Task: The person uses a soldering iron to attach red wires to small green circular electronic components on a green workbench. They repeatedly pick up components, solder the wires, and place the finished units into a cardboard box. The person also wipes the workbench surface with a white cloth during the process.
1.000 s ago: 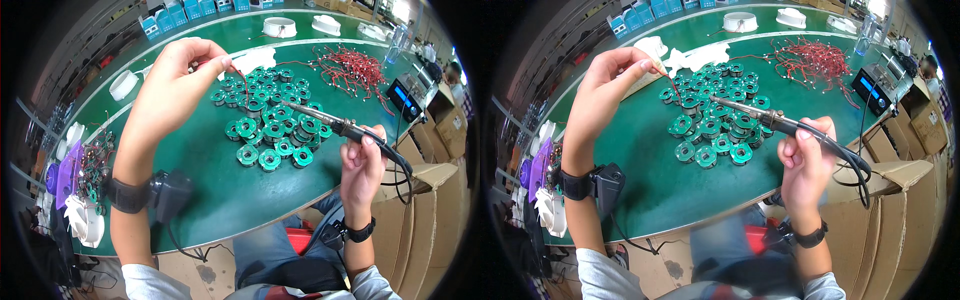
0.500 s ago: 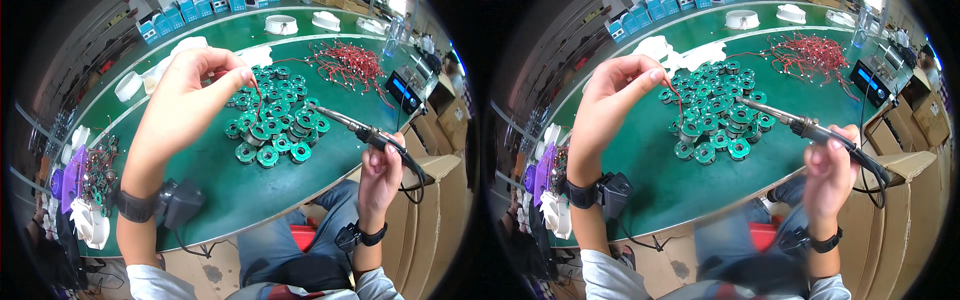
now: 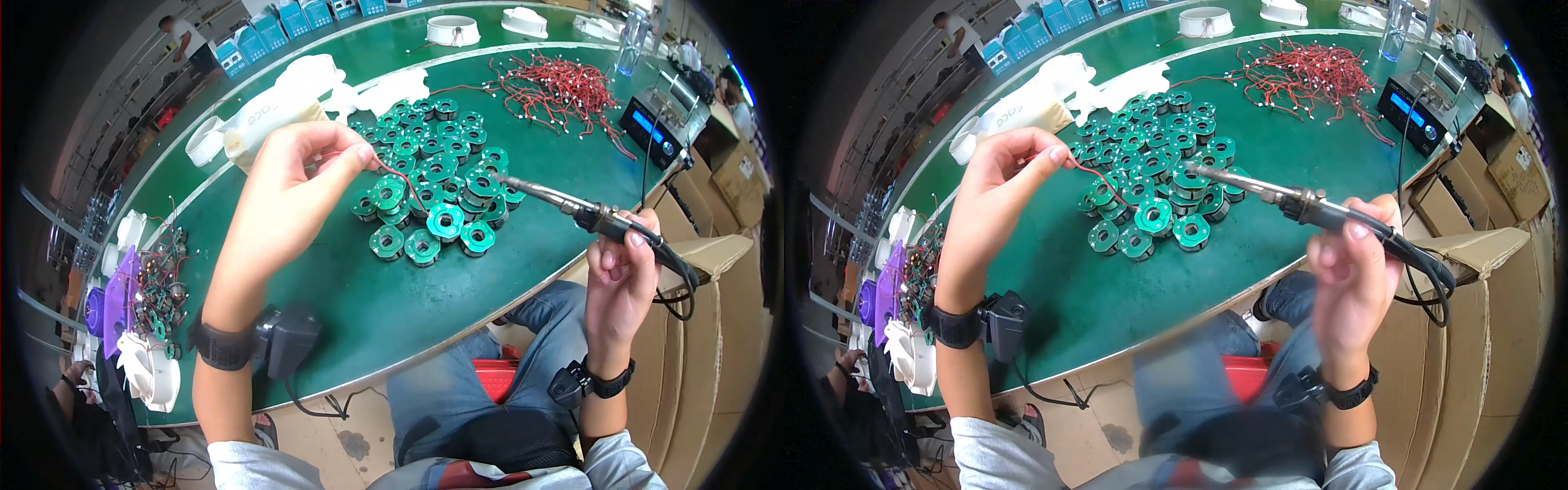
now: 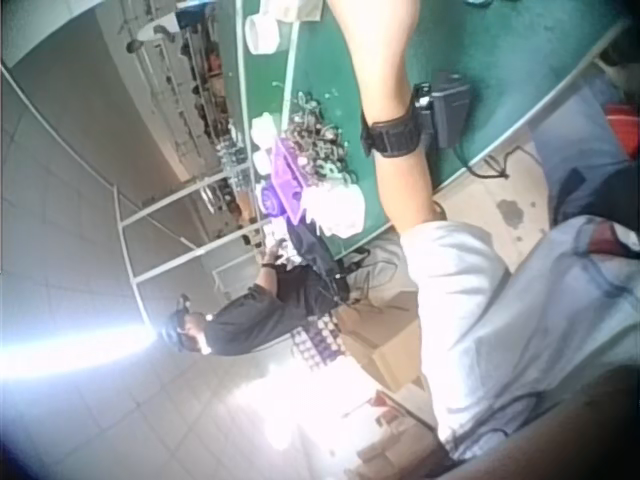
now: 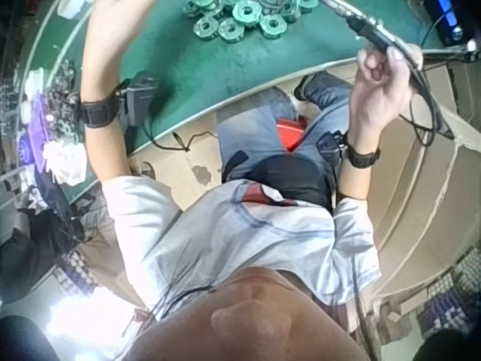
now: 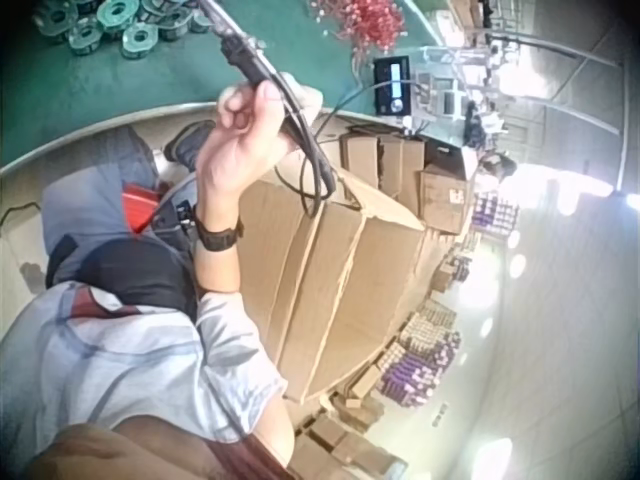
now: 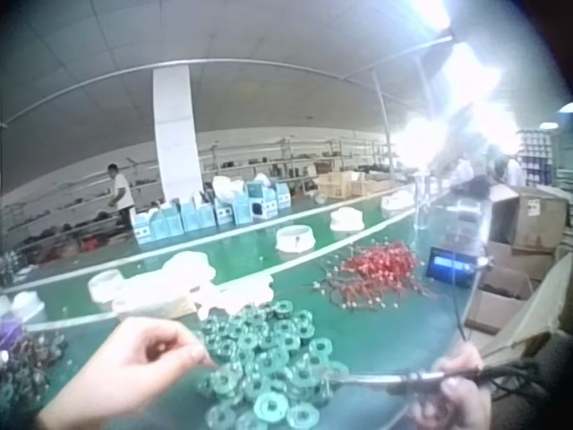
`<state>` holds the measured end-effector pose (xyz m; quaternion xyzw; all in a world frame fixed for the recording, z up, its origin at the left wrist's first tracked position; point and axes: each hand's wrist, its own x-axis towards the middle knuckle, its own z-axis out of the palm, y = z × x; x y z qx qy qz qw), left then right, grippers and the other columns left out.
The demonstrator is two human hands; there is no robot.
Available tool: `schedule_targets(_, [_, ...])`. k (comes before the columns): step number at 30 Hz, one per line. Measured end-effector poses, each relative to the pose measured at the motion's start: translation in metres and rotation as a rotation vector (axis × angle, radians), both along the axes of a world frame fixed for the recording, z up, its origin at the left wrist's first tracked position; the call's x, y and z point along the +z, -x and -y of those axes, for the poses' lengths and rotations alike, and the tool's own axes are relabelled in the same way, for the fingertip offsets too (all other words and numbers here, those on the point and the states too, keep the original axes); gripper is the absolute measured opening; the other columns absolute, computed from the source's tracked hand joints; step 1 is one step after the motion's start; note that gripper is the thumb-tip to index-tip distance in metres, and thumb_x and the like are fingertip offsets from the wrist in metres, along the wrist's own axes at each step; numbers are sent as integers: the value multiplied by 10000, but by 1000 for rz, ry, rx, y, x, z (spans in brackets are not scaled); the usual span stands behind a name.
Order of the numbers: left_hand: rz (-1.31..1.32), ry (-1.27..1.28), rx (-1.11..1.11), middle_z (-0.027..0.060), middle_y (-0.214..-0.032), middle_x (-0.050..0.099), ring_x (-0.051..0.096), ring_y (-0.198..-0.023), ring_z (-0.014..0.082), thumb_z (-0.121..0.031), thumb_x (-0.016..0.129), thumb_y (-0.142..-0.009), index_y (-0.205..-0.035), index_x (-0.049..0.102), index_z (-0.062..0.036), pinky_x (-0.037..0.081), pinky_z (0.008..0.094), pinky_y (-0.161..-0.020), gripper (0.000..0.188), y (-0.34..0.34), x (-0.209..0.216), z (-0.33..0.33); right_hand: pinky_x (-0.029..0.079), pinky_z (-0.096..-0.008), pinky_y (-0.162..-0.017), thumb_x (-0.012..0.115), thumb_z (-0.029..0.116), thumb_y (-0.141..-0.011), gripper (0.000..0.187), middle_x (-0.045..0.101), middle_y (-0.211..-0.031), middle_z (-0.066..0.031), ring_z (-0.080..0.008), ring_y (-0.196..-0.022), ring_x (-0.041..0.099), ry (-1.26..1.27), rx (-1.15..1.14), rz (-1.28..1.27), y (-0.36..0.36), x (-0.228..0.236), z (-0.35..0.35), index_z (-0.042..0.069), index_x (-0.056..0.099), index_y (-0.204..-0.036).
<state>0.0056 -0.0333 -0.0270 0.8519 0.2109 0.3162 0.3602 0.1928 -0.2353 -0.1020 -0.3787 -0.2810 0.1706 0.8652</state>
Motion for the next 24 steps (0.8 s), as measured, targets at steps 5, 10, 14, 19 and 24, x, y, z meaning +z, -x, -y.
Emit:
schedule_targets(5, [-41, -39, 12, -43, -634, 498, 371, -596, 23, -156, 588, -816, -755, 624, 10, 315, 203, -537, 180, 1, 2, 2, 298, -202, -416, 567, 100, -827, 165, 457, -748, -27, -65, -524, 404, 34, 44, 34, 18, -2, -5, 71, 419, -894])
schedule_targets(10, [-41, -30, -16, -35, -628, 485, 385, -600, 31, -152, 591, -814, -710, 576, 10, 326, 212, -538, 193, 4, 7, 11, 292, -201, -409, 552, 50, -826, 154, 459, -738, -41, -66, -513, 408, 58, 52, 78, 33, -8, -6, 54, 420, -905])
schedule_targets(14, [-55, -62, -9, -24, -634, 482, 416, -618, 44, -148, 604, -806, -696, 550, 11, 348, 216, -553, 200, 12, 15, 16, 284, -197, -403, 539, 33, -828, 147, 458, -722, -39, -65, -499, 406, 35, 68, 88, 39, -10, -7, 54, 418, -908])
schedule_targets(19, [-187, -68, 10, 10, -723, 585, 504, -732, 64, -166, 605, -833, -732, 566, -4, 386, 218, -674, 195, 16, 20, 15, 254, -173, -425, 537, 117, -863, 117, 385, -675, 10, -32, -504, 342, 101, 46, 138, 45, -7, -9, 87, 427, -890])
schedule_targets(24, [-186, -36, 4, 13, -728, 587, 513, -735, 67, -157, 611, -828, -729, 559, -6, 387, 214, -677, 188, 18, 21, 13, 264, -174, -428, 539, 105, -859, 119, 404, -687, 5, -33, -509, 353, 106, 81, 132, 52, -9, -12, 89, 425, -888])
